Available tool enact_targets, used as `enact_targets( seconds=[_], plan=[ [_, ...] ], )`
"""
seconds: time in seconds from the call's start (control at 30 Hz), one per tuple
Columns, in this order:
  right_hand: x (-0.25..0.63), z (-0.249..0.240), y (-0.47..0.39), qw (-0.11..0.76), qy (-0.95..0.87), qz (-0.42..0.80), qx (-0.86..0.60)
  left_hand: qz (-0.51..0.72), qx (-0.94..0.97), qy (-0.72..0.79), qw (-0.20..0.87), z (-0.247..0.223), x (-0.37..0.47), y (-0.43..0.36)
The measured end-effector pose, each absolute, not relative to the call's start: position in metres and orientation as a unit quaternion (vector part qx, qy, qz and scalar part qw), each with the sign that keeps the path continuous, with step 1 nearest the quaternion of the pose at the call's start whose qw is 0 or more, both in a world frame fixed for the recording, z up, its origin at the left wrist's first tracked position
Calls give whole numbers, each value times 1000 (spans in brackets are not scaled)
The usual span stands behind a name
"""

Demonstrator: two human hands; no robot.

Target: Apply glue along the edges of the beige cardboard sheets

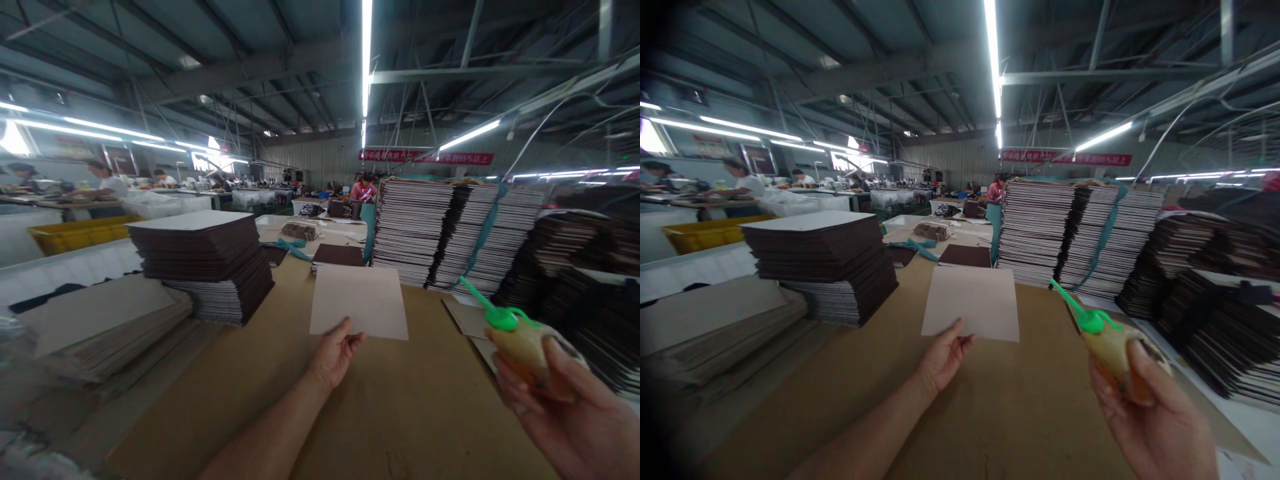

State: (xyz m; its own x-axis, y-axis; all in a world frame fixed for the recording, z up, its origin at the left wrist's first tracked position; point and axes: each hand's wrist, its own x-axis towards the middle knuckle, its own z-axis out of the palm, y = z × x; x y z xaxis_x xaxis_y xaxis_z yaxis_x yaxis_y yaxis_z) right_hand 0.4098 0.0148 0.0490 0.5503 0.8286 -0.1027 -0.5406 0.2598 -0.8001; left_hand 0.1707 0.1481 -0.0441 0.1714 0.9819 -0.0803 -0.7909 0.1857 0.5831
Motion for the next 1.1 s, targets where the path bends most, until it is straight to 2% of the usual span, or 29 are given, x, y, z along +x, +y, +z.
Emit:
enact_targets(
  seconds=[0.1, 0.2, 0.37, 0.6, 0.83, 1.1],
  plan=[
    [402, 59, 27, 789, -173, 420, -414, 602, 220, 228, 733, -44, 169, 146],
    [385, 56, 34, 765, -257, 398, -436, 593, 245, 230, 732, -46, 169, 143],
    [353, 45, 43, 661, -468, 352, -469, 564, 309, 248, 725, -54, 177, 135],
    [334, 34, 69, 525, -664, 130, -516, 547, 366, 268, 703, -55, 183, 127],
    [323, 29, 84, 506, -717, -17, -478, 543, 398, 251, 696, -59, 183, 125],
    [321, 27, 84, 489, -733, -63, -469, 550, 407, 244, 687, -58, 185, 124]
  ],
)
